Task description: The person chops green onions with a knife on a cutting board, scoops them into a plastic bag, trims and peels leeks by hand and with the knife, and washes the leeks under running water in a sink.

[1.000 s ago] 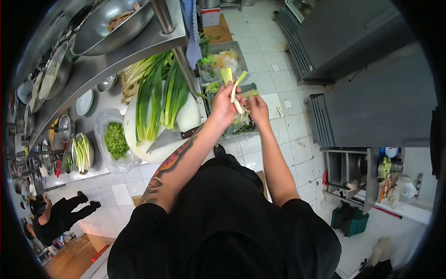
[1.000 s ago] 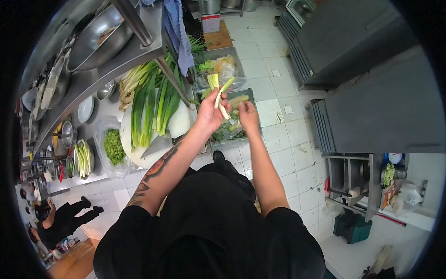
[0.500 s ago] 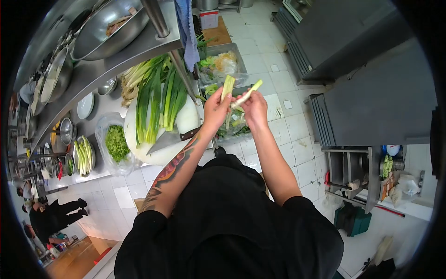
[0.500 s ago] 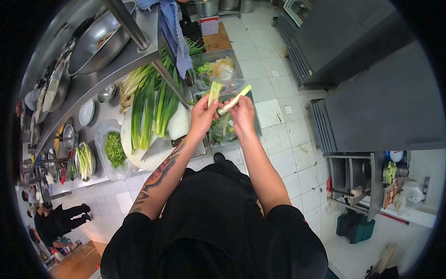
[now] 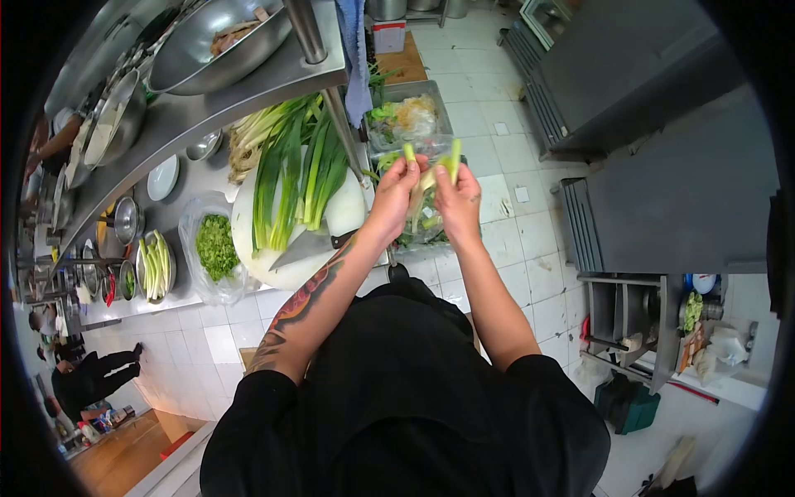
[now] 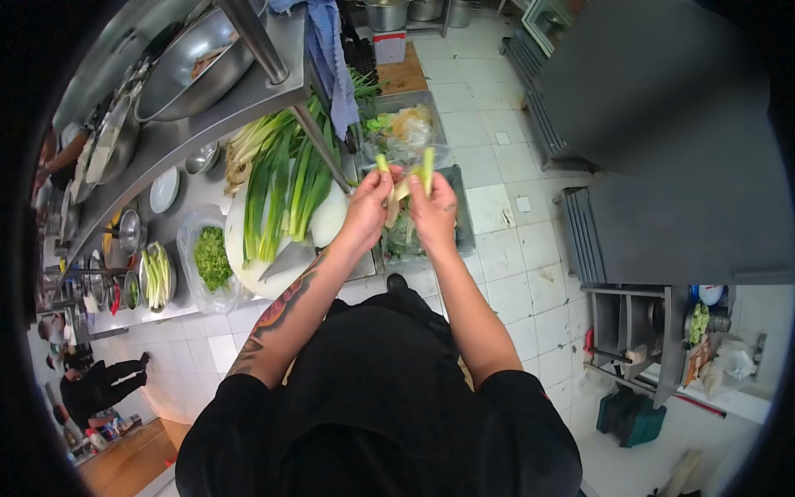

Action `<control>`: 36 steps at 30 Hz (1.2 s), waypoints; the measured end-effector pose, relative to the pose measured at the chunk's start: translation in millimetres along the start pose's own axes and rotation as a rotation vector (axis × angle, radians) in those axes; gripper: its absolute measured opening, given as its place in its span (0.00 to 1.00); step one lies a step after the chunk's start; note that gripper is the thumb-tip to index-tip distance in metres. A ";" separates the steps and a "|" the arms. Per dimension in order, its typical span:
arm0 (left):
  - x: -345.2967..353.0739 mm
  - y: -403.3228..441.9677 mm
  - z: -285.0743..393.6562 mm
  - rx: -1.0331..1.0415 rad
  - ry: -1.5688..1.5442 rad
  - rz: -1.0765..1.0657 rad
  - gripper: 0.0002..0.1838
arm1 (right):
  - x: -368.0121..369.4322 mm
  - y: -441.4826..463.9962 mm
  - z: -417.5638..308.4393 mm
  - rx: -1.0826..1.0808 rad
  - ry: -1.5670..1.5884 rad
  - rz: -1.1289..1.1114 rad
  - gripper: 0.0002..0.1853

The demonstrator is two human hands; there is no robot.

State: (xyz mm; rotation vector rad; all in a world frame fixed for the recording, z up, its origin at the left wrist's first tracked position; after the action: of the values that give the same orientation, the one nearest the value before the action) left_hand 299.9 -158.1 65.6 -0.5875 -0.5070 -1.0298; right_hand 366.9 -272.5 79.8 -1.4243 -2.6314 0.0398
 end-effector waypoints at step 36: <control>-209.4 -493.5 -26.4 1.014 -0.651 0.674 0.14 | 277.5 -312.7 80.7 -0.163 -0.567 -1.519 0.16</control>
State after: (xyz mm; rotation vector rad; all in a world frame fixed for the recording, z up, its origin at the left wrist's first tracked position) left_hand -229.1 -234.2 16.0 -0.1166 -1.1944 0.1509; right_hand -53.7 -208.8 62.2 0.9639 -3.4026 0.0539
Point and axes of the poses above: each hand's wrist, its own y-axis towards the middle knuckle, its own x-axis out of the palm, z = x × y, the point moved 1 cm from there along y, towards the middle knuckle, and after that the axes turned 15 degrees about -y, right-handed, at the moved point
